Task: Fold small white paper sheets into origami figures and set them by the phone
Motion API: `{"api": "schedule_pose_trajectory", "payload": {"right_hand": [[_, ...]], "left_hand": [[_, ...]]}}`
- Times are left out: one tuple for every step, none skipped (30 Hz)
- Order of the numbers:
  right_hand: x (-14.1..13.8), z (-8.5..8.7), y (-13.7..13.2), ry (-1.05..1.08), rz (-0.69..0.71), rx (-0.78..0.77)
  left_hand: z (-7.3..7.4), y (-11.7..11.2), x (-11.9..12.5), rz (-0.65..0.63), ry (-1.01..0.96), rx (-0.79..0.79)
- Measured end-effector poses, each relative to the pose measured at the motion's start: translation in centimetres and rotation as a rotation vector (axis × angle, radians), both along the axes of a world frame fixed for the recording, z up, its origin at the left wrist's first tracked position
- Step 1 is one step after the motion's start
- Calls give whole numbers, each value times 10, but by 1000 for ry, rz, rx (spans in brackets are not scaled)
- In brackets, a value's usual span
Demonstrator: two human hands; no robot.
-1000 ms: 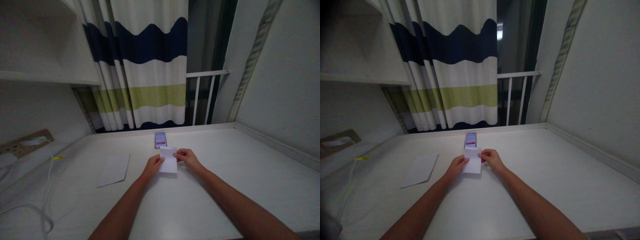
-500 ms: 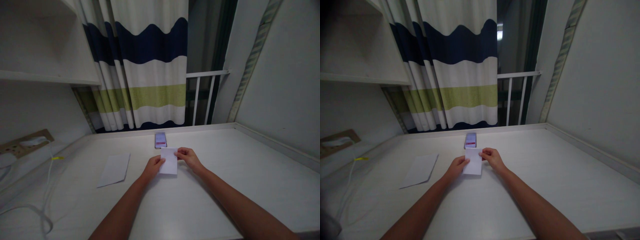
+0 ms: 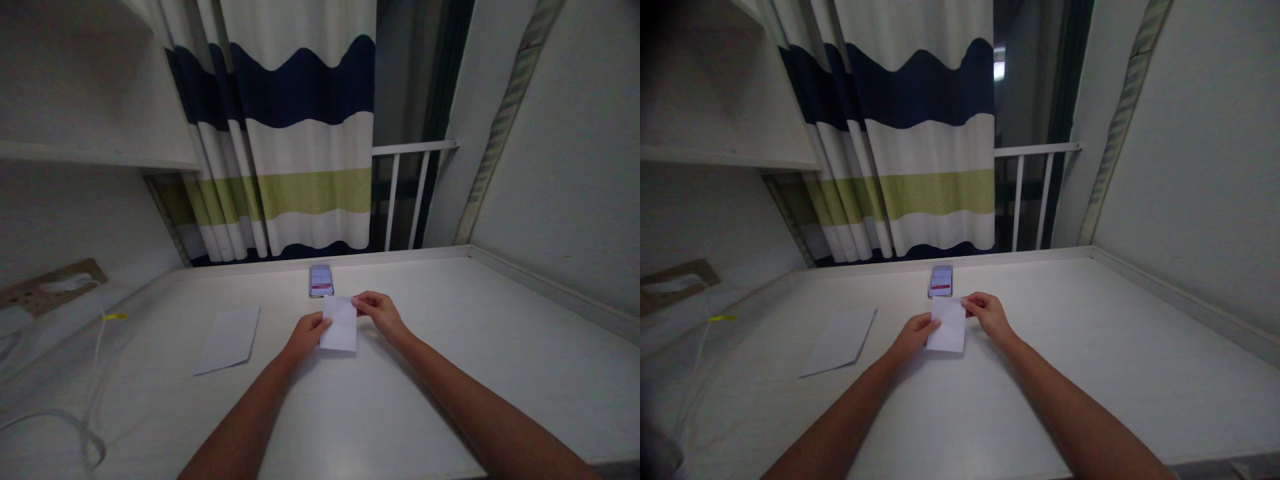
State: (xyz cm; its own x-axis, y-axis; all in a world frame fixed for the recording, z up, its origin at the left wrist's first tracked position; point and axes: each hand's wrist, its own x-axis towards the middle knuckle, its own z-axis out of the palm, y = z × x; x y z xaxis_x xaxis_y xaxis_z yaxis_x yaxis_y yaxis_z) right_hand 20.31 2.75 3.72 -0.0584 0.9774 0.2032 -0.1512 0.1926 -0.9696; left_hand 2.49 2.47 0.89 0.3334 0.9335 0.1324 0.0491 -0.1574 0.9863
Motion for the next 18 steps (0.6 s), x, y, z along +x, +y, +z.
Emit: {"api": "schedule_pose_trajectory", "payload": {"right_hand": [[0,0,0,1,1,4],[0,0,0,5,2,6],[0,0,0,8,3,8],[0,0,0,10,2,11],[0,1,-1,10,0,16],[0,1,-1,8,-4,21],[0,1,-1,8,-10,23],[0,2,-2,11,-11,23],[0,2,-2,16,-6,19],[0,2,-3,25,4,10],[-1,1,-4,30,23,-8],[-1,1,-4,29,53,-34],[-2,0,-5,20,92,-64],[-3,-1,-6,10,129,-97],[-4,-3,-6,0,164,-128],[-5,-4,-6,-1,184,-148],[-6,-5,-6,2,194,-161],[-7,-5,-6,10,195,-166]], "left_hand": [[0,0,0,-3,-3,-2],[0,0,0,-6,-8,-6],[1,-1,0,-6,-14,-11],[1,-1,0,-6,-19,-18],[2,-2,1,-7,-23,-25],[3,-3,1,-8,-26,-31],[4,-4,1,-10,-29,-34],[4,-4,2,-11,-33,-35],[5,-4,2,-10,-41,-36],[5,-3,1,-5,-54,-36],[6,-3,1,8,-69,-36],[6,-2,1,25,-86,-38],[6,-1,0,44,-103,-42],[7,-1,0,64,-119,-46],[7,0,0,81,-130,-48],[8,0,-1,93,-141,-50],[8,0,-1,98,-154,-51],[8,0,0,99,-169,-53]]}}
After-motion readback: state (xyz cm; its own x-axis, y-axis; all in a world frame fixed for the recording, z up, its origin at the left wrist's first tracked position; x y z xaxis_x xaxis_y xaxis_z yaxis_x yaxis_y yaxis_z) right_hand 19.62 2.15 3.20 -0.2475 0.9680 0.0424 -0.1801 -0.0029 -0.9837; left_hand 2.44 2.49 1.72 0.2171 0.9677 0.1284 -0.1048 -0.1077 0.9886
